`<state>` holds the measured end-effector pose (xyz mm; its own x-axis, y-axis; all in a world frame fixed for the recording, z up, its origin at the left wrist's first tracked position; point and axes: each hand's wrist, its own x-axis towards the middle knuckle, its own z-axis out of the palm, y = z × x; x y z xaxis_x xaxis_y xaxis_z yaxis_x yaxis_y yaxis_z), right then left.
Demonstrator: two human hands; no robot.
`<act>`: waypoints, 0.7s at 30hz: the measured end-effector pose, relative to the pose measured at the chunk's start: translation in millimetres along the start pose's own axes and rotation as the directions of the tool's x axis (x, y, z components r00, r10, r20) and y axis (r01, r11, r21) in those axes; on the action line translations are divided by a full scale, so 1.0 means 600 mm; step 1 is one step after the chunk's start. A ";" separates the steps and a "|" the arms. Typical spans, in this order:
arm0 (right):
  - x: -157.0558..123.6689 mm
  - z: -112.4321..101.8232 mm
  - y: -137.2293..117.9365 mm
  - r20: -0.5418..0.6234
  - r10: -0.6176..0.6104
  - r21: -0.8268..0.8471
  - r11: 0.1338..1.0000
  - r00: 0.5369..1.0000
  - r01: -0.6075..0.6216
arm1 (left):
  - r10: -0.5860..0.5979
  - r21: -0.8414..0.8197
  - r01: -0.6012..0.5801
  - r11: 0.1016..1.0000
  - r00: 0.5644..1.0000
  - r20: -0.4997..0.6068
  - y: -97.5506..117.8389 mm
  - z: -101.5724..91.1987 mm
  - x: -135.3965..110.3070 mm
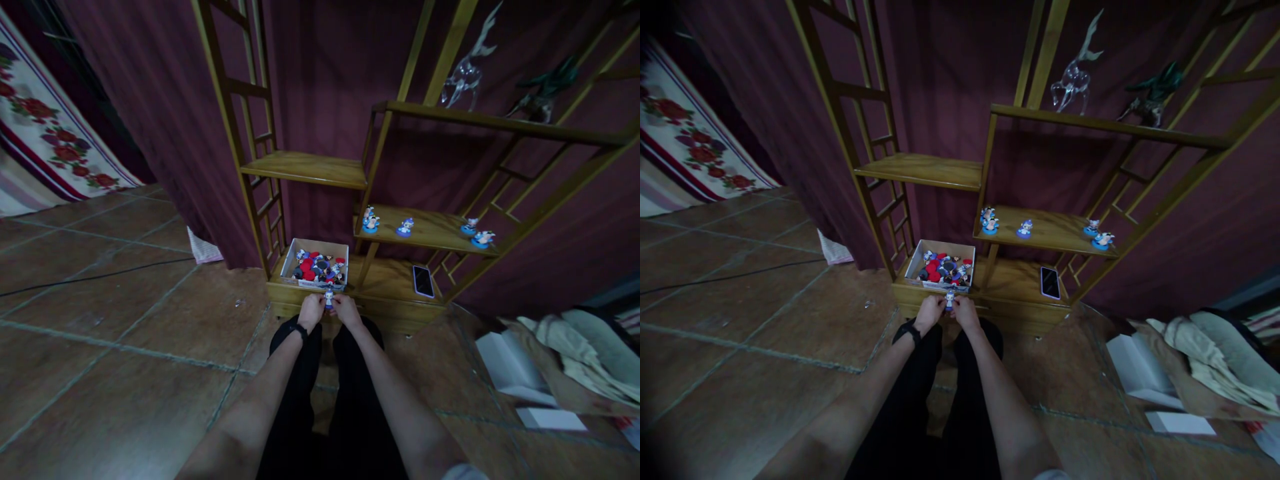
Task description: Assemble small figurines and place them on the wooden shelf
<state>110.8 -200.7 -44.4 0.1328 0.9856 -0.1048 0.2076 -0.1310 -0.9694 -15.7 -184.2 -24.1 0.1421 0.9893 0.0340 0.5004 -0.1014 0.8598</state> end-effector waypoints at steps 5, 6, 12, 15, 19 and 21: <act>-0.001 -0.001 -0.001 0.010 -0.002 0.024 1.000 1.000 0.002 | -0.033 -0.035 0.035 0.999 0.999 0.034 0.004 0.000 -0.004; -0.002 -0.002 -0.001 0.011 -0.003 0.032 0.999 1.000 0.002 | -0.039 -0.035 0.040 0.999 0.998 0.042 0.005 -0.001 -0.004; -0.001 -0.002 0.003 0.005 -0.012 0.073 0.997 1.000 0.012 | -0.021 -0.030 0.023 0.999 0.998 0.059 0.004 -0.003 -0.003; 0.003 -0.001 0.007 0.006 -0.003 0.099 0.995 1.000 0.002 | -0.021 -0.054 0.023 0.998 0.999 0.047 -0.001 -0.004 0.000; 0.010 -0.001 0.011 0.011 0.031 0.151 0.988 0.999 -0.032 | -0.092 -0.167 0.092 0.982 0.996 0.006 -0.009 -0.001 0.003; 0.013 -0.002 0.013 0.015 0.048 0.180 0.982 0.999 -0.050 | -0.141 -0.260 0.136 0.956 0.990 0.000 -0.012 0.003 0.005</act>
<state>114.4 -193.9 -52.7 0.1280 0.9797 -0.1543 0.0232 -0.1585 -0.9871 -17.2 -180.7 -31.2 0.0701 0.9937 -0.0876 0.2759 0.0651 0.9590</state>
